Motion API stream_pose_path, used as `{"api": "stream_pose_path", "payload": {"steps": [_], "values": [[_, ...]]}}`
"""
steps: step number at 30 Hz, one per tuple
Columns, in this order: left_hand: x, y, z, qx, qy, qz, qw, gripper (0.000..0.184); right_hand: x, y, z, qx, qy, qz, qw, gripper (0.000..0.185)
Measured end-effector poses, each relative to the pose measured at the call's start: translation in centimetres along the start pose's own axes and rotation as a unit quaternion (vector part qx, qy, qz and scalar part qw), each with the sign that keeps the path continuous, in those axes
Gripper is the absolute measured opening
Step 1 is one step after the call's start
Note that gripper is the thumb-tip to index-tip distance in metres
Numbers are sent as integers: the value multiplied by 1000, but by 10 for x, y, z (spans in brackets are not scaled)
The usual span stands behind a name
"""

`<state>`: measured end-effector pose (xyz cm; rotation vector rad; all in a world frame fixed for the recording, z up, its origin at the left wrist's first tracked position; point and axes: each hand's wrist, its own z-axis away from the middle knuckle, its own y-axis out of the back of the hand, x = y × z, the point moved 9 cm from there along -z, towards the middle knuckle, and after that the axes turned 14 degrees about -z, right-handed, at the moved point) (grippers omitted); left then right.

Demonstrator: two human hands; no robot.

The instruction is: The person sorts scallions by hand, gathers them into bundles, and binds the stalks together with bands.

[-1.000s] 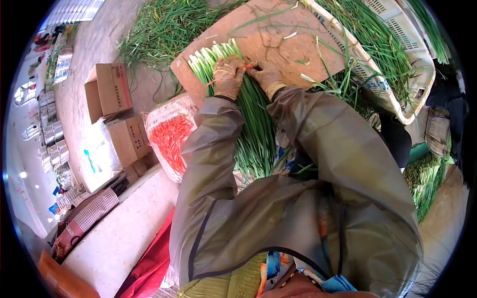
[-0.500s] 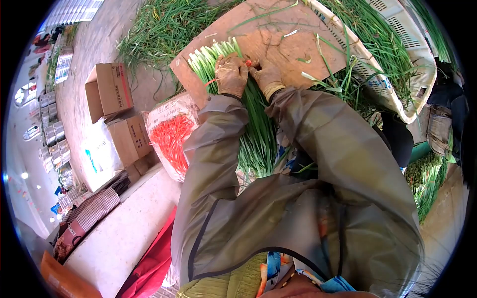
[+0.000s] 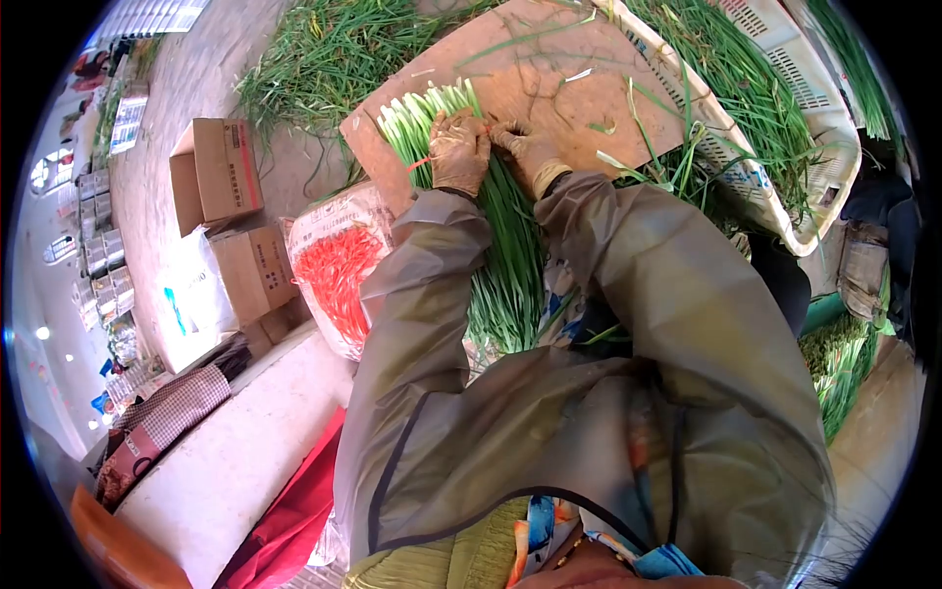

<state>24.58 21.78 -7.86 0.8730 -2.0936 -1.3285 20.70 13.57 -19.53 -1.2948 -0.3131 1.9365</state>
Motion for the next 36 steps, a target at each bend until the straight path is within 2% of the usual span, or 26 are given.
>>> {"api": "stream_pose_path", "payload": {"steps": [4, 6, 7, 9, 11, 14, 15, 16, 17, 18, 19, 20, 22, 24, 25, 26, 27, 28, 29, 30, 31, 32, 33, 34, 35, 36], "values": [[-4, -2, 0, -19, 0, 8, 1000, 14, -7, -7, -7, -39, -22, -40, 998, 8], [-6, 0, -2, -23, 8, 55, 998, 17, -34, -14, -6, -36, 75, 229, 970, 7], [-8, -1, -4, -51, 24, 77, 995, 21, -46, -24, 1, -39, 75, 233, 969, 7], [-9, 5, -5, -78, 46, 100, 991, 27, -91, -63, 32, -52, 274, 479, 832, 8], [1, 10, -9, -139, -3, 13, 990, 38, -99, -72, 44, -44, 264, 471, 840, 11], [-11, 50, -9, -151, 66, -86, 983, 35, -104, -71, 44, -8, 312, 427, 849, 14], [-11, 57, -2, -104, 104, -67, 987, 61, -98, -66, 40, -3, 302, 376, 876, 12], [-3, 57, 4, -102, 106, -65, 987, 61, -100, -68, 43, 2, 290, 323, 901, 10], [-8, 65, 14, -60, 187, -52, 979, 79, -95, -70, 40, -22, 221, 277, 935, 17], [-14, 69, 26, -17, 268, -39, 962, 98, -100, -73, 41, -26, 220, 278, 935, 17], [-18, 62, 35, -39, 329, -24, 943, 117, -86, -61, 31, 5, 94, 131, 987, 16], [-24, 49, 49, -66, 410, 68, 907, 118, -67, -57, 26, 36, -35, -20, 999, 16], [-25, 13, 67, -190, 428, 92, 879, 117, -71, -75, 33, 49, -99, 13, 994, 13], [-12, -28, 71, -260, 401, -37, 877, 118, -85, -139, 57, -154, -19, 92, 984, 10], [-6, -49, 76, -285, 391, -79, 872, 119, -94, -160, 66, -150, 54, 308, 938, 9], [-8, -61, 73, -203, 380, -121, 895, 120, -91, -171, 55, -171, 169, 408, 881, 9], [-7, -67, 73, -120, 364, -162, 909, 121, -98, -177, 53, -182, 134, 438, 870, 10], [-3, -37, 64, -126, 367, -132, 912, 122, -107, -178, 51, -194, 99, 469, 856, 11], [1, -6, 55, -132, 371, -102, 914, 124, -121, -177, 50, -223, 150, 478, 836, 15], [-5, 11, 52, -196, 366, 45, 909, 124, -133, -169, 49, -251, 196, 484, 815, 19], [-16, 11, 58, -190, 364, 129, 902, 122, -143, -140, 37, -164, 146, 496, 840, 21], [-27, 9, 65, -183, 360, 211, 890, 120, -156, -106, 30, -124, 194, 361, 904, 24], [-41, -9, 72, -66, 299, 330, 893, 99, -156, -66, 26, -60, 137, 342, 927, 29], [-53, -18, 81, -65, 300, 327, 894, 99, -135, -23, 10, -12, 60, 398, 915, 33], [-63, -33, 90, -96, 342, 395, 847, 87, -111, 23, -4, 39, -16, 448, 893, 37], [-65, -44, 97, -127, 379, 461, 792, 74, -77, 30, 11, -38, -142, 417, 897, 41]]}}
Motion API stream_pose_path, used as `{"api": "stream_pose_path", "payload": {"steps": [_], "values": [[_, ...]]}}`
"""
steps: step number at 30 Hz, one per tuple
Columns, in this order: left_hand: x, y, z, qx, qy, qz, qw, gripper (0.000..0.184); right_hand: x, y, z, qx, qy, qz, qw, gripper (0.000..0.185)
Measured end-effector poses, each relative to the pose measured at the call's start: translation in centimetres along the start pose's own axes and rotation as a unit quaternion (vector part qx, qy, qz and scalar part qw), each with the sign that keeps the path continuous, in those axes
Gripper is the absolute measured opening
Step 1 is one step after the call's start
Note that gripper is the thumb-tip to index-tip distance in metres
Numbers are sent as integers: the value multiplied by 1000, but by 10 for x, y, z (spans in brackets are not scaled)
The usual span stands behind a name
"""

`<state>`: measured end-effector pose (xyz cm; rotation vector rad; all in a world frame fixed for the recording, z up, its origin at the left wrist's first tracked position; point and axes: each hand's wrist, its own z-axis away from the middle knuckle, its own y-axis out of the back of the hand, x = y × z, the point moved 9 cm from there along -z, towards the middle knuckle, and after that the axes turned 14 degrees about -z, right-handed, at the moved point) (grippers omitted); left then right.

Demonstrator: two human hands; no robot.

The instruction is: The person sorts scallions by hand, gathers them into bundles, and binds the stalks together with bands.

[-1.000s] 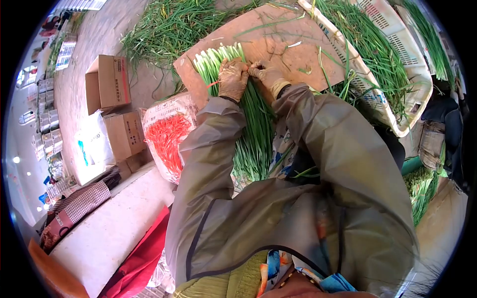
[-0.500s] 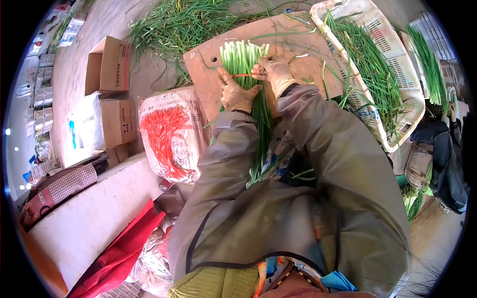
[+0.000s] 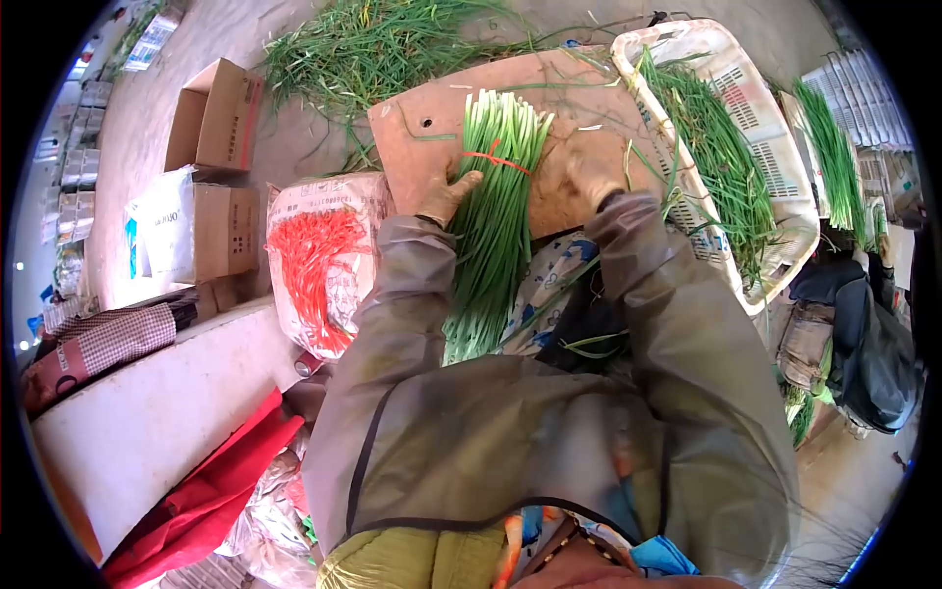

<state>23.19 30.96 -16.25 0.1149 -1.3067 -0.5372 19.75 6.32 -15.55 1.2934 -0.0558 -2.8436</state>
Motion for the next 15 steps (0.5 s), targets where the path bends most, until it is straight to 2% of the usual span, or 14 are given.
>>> {"api": "stream_pose_path", "payload": {"steps": [1, 3, 4, 5, 6, 7, 8, 10, 11, 12, 13, 14, 15], "values": [[29, -2, 16, -81, 32, 35, 996, 59, 30, -23, 13, -124, -83, -9, 989, 48], [41, -7, 19, -108, 4, 39, 993, 56, 29, -59, 61, -45, -139, -136, 980, 57], [50, -10, 20, -133, -19, 45, 990, 53, 16, -63, 57, -32, -3, 13, 999, 65], [58, -8, 24, -128, -25, 45, 990, 53, -12, -71, 64, -10, 216, 95, 972, 70], [66, -4, 33, -123, -13, 88, 989, 56, -13, -77, 73, -11, 222, 96, 970, 70], [74, 0, 42, -115, -3, 131, 985, 59, -24, -85, 86, -55, 261, -31, 963, 70], [85, 13, 53, -58, -31, 179, 982, 67, -36, -91, 98, -102, 294, -155, 938, 72], [149, 37, 87, -48, -155, 242, 957, 75, -60, -93, 124, -104, 294, -274, 910, 70], [166, 54, 102, 24, -209, 189, 959, 76, -96, -93, 148, -99, 393, -284, 869, 63], [158, 47, 98, -68, -173, 235, 954, 68, -118, -91, 159, -108, 400, -279, 867, 63], [167, 56, 102, -94, -131, 235, 958, 63, -139, -88, 169, -77, 419, -177, 887, 59], [178, 62, 100, -78, -161, 275, 944, 55, -159, -88, 184, -44, 433, -75, 897, 56], [189, 69, 98, -63, -193, 314, 927, 46, -184, -91, 205, -62, 430, -96, 896, 52]]}}
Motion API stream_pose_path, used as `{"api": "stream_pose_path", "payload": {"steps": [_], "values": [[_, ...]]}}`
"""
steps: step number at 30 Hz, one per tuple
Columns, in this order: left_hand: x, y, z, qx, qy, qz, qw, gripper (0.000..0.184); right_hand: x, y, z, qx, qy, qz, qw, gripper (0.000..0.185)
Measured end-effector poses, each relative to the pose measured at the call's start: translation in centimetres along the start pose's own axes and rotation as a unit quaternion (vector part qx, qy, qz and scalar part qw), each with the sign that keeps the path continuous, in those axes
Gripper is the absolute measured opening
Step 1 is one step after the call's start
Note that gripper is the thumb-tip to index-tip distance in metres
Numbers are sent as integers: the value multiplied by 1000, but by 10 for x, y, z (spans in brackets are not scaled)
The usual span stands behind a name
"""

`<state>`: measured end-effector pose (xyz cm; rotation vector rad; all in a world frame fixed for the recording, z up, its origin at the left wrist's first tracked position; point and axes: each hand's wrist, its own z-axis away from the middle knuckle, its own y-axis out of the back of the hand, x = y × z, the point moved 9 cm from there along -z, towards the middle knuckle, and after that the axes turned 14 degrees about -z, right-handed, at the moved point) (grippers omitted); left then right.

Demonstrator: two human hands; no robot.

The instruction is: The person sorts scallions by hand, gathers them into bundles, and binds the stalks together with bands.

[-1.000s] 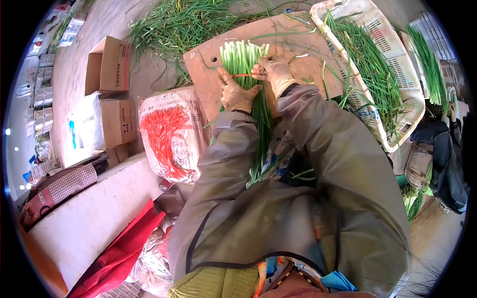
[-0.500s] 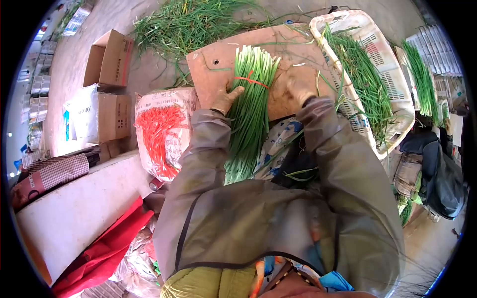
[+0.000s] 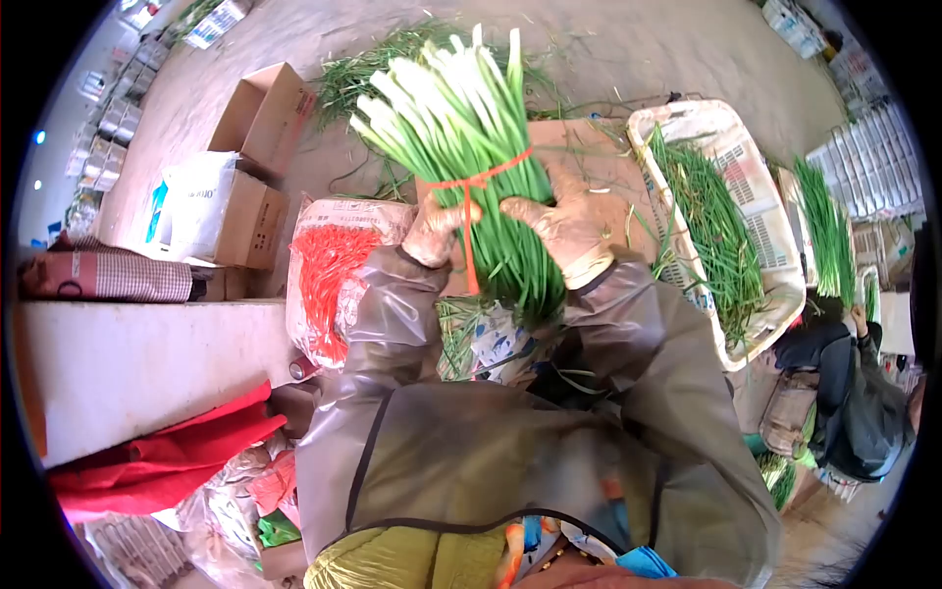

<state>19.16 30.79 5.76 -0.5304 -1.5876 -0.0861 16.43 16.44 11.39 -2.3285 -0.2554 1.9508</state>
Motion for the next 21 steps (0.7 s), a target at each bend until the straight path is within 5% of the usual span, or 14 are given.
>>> {"api": "stream_pose_path", "payload": {"steps": [1, 2, 4, 6, 9, 13, 14, 15, 17, 21], "values": [[-7, 7, -5, 2, -6, 54, 999, 41, -33, -6, 0, -10, -39, 114, 993, 69], [7, 5, -12, 53, -91, 53, 993, 43, -47, -9, -1, -27, 61, 178, 982, 76], [21, -20, -23, 54, -115, 211, 969, 42, -61, -7, 7, -45, 164, 241, 955, 83], [31, -56, -28, 11, -40, 453, 890, 39, -58, 7, 13, -69, 88, 322, 940, 84], [16, -93, -28, 7, 23, 550, 835, 51, -62, 46, -3, -98, -17, 300, 949, 81], [-17, -122, -32, 68, -3, 575, 815, 50, -112, 32, -40, -240, -116, 513, 816, 68], [-19, -139, -27, 40, 19, 655, 754, 47, -109, 29, -46, -280, -195, 491, 802, 64], [-16, -150, -21, 41, 28, 658, 751, 49, -105, 28, -52, -317, -273, 464, 781, 61], [-13, -167, -15, 64, 18, 706, 705, 49, -101, 22, -72, -337, -297, 617, 646, 66], [-38, -180, -9, 73, 53, 754, 650, 55, -53, -11, -87, -362, -294, 709, 529, 51]]}}
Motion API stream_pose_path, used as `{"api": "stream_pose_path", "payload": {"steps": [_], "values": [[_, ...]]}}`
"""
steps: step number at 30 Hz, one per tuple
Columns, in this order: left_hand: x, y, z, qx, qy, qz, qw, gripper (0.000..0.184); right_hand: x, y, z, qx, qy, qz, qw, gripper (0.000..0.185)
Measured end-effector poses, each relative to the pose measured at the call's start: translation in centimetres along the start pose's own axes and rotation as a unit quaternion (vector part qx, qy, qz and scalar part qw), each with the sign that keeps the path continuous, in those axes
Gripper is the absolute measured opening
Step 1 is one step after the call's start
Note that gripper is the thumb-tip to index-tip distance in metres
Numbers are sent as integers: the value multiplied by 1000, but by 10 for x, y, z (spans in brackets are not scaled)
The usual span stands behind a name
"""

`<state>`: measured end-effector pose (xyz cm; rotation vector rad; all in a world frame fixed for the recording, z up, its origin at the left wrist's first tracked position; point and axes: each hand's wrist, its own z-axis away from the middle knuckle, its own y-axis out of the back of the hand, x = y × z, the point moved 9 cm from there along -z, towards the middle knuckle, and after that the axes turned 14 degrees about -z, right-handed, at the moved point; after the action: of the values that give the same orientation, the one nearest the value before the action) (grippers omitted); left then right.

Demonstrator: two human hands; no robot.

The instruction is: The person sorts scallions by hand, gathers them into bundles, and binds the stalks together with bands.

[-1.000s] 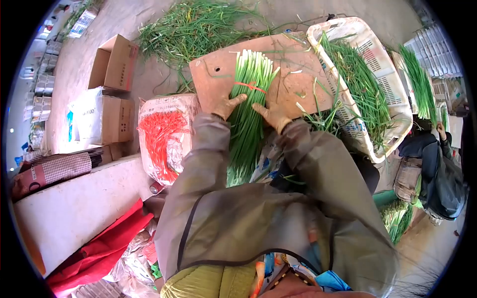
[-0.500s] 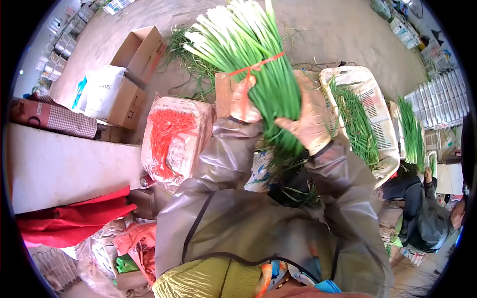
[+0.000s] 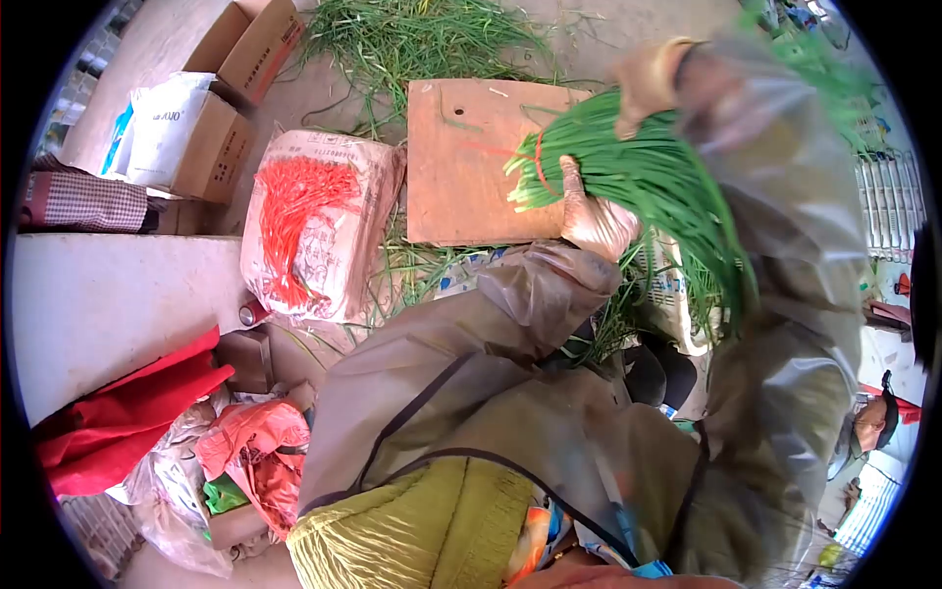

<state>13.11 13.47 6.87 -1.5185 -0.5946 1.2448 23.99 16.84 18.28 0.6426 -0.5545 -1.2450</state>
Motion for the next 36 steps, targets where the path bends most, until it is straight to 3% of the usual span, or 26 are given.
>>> {"api": "stream_pose_path", "payload": {"steps": [5, 6, 8, 10, 12, 13, 14, 16, 17, 18, 19, 20, 21, 22, 23, 24, 25, 26, 27, 28, 31, 32, 33, 34, 35, 36], "values": [[21, 68, -17, 51, -62, -54, 995, 60, -30, -17, -27, 21, -61, 161, 985, 43], [22, 63, -15, 52, -62, -55, 995, 60, -31, -19, -25, 15, -18, 168, 985, 45], [15, 37, -13, -34, -11, -39, 999, 59, -27, -26, -14, 11, 22, 171, 985, 48], [10, 13, -13, -96, 24, -24, 995, 59, -26, -24, 13, 97, 53, 67, 992, 57], [21, 11, -9, 41, 0, -109, 993, 60, 1, -31, 25, 160, 10, -32, 987, 66], [25, 6, -11, 0, 33, -118, 992, 61, 9, -35, 38, 224, 60, -150, 961, 62], [36, -13, -5, -39, 19, -248, 968, 57, 17, -44, 51, 284, 110, -265, 915, 59], [71, -19, -10, -1, -10, -397, 918, 58, 33, -91, 25, 363, 158, -461, 794, 60], [94, -44, -7, -20, -89, -568, 818, 58, 39, -121, 4, 393, 177, -545, 720, 52], [111, -72, -3, -41, -164, -712, 682, 58, 24, -141, -3, 316, 96, -585, 741, 40], [126, -67, -8, -29, -164, -760, 628, 57, 7, -165, -17, 357, 151, -684, 617, 36], [140, -59, -12, -16, -160, -804, 572, 56, -15, -188, -38, 338, 175, -713, 589, 38], [146, -62, -11, 24, -119, -924, 363, 60, -42, -215, -58, 241, 142, -748, 602, 44], [153, -65, -11, 58, -72, -987, 131, 63, -60, -230, -73, 242, 162, -758, 584, 52], [168, -39, -20, 60, -30, -997, 43, 71, -79, -244, -86, 227, 193, -781, 550, 53], [173, -20, -20, 53, -18, -998, 40, 71, -98, -273, -109, 180, 196, -721, 640, 51], [171, 3, -21, 15, 28, -999, -23, 71, -124, -265, -88, 140, 324, -592, 725, 47], [170, 27, -20, -24, 73, -993, -85, 71, -133, -277, -75, 75, 344, -530, 772, 43], [176, 50, -16, -32, 85, -992, -89, 71, -139, -281, -53, 11, 368, -460, 808, 40], [190, 72, -11, -9, 86, -991, -104, 71, -127, -284, -31, -76, 293, -477, 825, 35], [216, 83, 7, 14, 71, -991, -111, 71, -43, -255, -1, 135, 258, -559, 776, 25], [226, 77, 18, 19, 53, -993, -102, 71, -7, -249, 8, 155, 252, -679, 672, 21], [234, 70, 30, 26, 75, -989, -126, 72, 35, -231, 21, 269, 250, -648, 667, 17], [244, 61, 45, 35, 97, -983, -151, 73, 72, -253, 4, 242, 201, -794, 520, 17], [261, 53, 59, 35, 78, -985, -150, 74, 109, -261, 4, 322, 47, -762, 561, 17], [288, 48, 71, 33, 57, -987, -149, 75, 123, -260, -5, 396, 43, -588, 704, 27]]}}
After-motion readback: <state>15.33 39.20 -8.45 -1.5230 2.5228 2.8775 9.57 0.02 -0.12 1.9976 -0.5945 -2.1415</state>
